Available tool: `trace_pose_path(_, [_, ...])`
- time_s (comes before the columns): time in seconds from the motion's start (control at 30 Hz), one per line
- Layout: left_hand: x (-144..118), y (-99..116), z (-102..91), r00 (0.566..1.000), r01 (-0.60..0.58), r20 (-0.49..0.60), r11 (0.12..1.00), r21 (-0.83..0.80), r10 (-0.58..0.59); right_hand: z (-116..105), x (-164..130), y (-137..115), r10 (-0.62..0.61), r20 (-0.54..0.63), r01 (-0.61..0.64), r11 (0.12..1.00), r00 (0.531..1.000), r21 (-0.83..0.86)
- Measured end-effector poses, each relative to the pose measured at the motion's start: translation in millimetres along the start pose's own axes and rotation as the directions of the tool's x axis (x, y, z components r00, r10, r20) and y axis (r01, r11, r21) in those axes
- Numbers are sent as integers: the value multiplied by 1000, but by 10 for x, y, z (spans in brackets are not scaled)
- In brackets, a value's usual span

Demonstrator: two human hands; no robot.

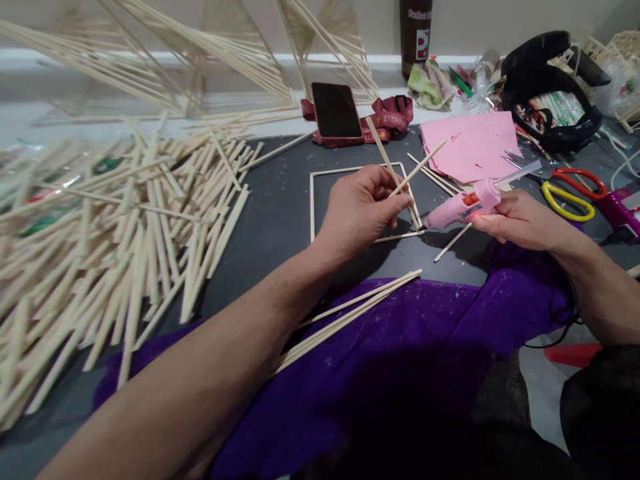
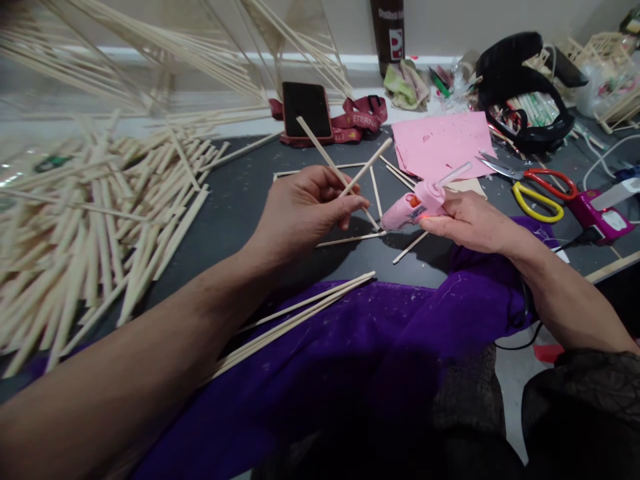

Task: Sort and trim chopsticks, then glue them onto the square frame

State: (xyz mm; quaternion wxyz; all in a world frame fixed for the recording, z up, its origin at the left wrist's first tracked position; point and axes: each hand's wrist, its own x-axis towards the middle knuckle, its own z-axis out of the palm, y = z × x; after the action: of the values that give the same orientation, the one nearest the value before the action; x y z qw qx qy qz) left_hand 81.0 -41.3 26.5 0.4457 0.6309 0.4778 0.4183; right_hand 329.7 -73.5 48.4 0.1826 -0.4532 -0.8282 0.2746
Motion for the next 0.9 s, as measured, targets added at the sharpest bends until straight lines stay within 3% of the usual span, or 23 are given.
trace_pose_path(0.27, [0,2,-10,1000,0,-1,1000,-9,0,13,-9,53,100,43,-103,990,994,93])
trace_pose_path(0.47, [4,-1,-15,1000,3,-4,1000,-11,-3,0,1,57,105,37,-110,982,994,154])
trace_pose_path(0.9, [-6,-2,0,1000,-7,-12,1000,2,7,3,-5,55,96,30,-97,994,995,49])
